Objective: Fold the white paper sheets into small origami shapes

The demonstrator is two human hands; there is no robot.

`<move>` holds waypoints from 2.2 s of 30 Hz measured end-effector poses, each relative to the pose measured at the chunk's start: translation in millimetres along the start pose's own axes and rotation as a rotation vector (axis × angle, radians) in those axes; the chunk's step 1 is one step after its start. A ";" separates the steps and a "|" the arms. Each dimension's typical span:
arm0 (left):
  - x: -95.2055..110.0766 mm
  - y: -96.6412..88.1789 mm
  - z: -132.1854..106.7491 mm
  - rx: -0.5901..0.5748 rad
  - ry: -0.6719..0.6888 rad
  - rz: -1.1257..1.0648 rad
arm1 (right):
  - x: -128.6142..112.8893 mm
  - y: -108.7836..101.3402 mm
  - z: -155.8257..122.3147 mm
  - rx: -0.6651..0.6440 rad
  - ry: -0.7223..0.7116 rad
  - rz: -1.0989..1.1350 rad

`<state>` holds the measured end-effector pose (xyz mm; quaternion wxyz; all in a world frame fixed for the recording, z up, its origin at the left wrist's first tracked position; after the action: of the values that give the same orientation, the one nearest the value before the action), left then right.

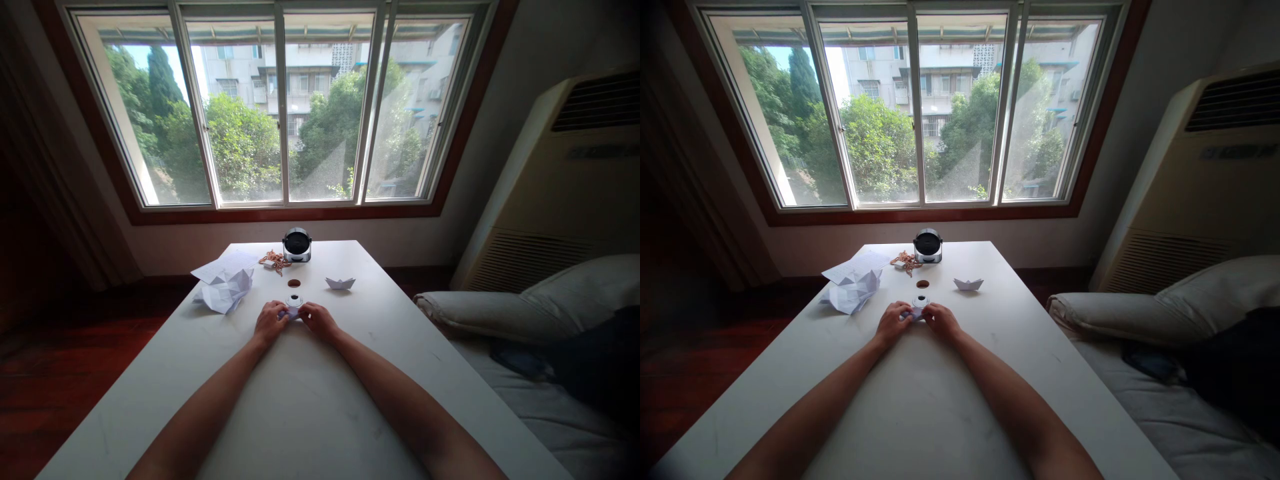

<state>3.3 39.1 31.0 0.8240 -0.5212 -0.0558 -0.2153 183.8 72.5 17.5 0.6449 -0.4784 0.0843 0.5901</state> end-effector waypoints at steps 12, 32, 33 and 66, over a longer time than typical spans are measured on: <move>-6.9 2.5 0.3 0.008 -0.044 0.078 | -20.0 0.0 -3.5 -0.039 -0.143 -0.121; -3.1 1.6 -0.1 0.032 -0.002 0.096 | -19.6 7.6 -3.9 -0.189 -0.148 -0.200; -2.3 1.3 -0.2 0.031 0.005 0.092 | -19.2 7.4 -3.9 -0.190 -0.145 -0.199; 4.0 -1.2 -1.0 -0.062 -0.015 0.010 | -27.1 6.8 -4.1 -0.206 -0.180 -0.129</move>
<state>6.3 36.7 32.8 0.8081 -0.5482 -0.0527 -0.2091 172.0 50.1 30.0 0.6339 -0.4918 -0.0658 0.5932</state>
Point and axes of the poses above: each hand's wrist, its own z-axis towards the middle knuckle, its own y-axis out of the palm, x = y × z, the point moved 5 cm from there along z, towards the middle knuckle, and after that the axes turned 15 degrees about z, right-handed, at the moved point
